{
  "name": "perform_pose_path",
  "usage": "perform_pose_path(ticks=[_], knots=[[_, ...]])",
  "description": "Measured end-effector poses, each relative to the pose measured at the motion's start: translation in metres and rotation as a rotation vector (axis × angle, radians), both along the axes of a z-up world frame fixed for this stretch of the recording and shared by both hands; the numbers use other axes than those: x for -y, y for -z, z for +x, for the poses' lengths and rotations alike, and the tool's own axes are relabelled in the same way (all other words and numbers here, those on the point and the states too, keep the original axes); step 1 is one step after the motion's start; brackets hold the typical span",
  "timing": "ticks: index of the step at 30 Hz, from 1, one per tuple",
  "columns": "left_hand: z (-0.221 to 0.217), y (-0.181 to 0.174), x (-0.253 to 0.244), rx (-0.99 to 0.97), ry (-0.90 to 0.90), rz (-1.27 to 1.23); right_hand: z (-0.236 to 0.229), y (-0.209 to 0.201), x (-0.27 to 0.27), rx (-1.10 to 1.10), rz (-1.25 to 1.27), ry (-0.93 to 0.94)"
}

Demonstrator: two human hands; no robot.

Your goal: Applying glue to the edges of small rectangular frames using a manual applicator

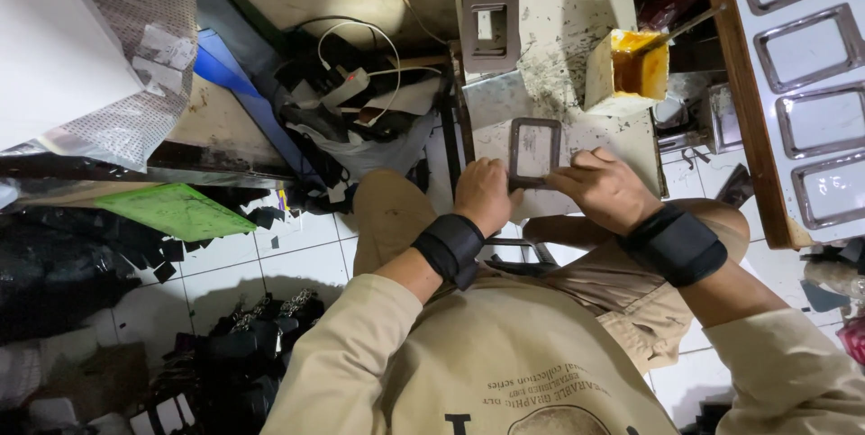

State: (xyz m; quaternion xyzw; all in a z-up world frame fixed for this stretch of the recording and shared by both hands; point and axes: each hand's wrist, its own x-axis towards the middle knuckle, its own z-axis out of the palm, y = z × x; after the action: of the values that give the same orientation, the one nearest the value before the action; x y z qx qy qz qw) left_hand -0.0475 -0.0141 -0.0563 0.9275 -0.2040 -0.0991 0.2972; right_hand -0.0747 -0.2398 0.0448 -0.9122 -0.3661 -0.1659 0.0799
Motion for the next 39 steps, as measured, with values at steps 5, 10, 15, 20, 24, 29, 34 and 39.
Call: perform_pose_path(ticks=[5, 10, 15, 20, 24, 29, 34, 39], knots=[[-0.002, -0.004, 0.001, -0.016, -0.038, -0.005, 0.001, -0.001, 0.012, 0.03, -0.042, 0.004], [-0.006, -0.001, 0.006, -0.015, -0.065, -0.022, 0.004, -0.036, 0.019, 0.014, 0.047, 0.107], [-0.007, -0.019, 0.005, -0.032, 0.026, -0.178, 0.011, -0.049, 0.032, 0.024, 0.224, 0.255], [0.019, -0.087, -0.01, -0.003, 0.197, -0.402, 0.004, -0.075, 0.035, 0.017, 0.403, 0.343], [0.059, -0.17, -0.018, -0.14, 0.399, -0.431, 0.0, -0.098, 0.035, -0.063, 0.51, 0.319], [0.096, -0.118, 0.019, -0.312, 0.347, -0.336, 0.004, -0.078, 0.039, -0.076, 0.562, 0.41], [0.117, -0.08, 0.021, -0.184, 0.455, -0.306, 0.006, -0.075, 0.045, -0.116, 0.547, 0.476], [0.132, -0.045, -0.01, 0.244, 0.181, 0.224, 0.012, -0.067, 0.064, -0.141, 0.593, 0.61]])
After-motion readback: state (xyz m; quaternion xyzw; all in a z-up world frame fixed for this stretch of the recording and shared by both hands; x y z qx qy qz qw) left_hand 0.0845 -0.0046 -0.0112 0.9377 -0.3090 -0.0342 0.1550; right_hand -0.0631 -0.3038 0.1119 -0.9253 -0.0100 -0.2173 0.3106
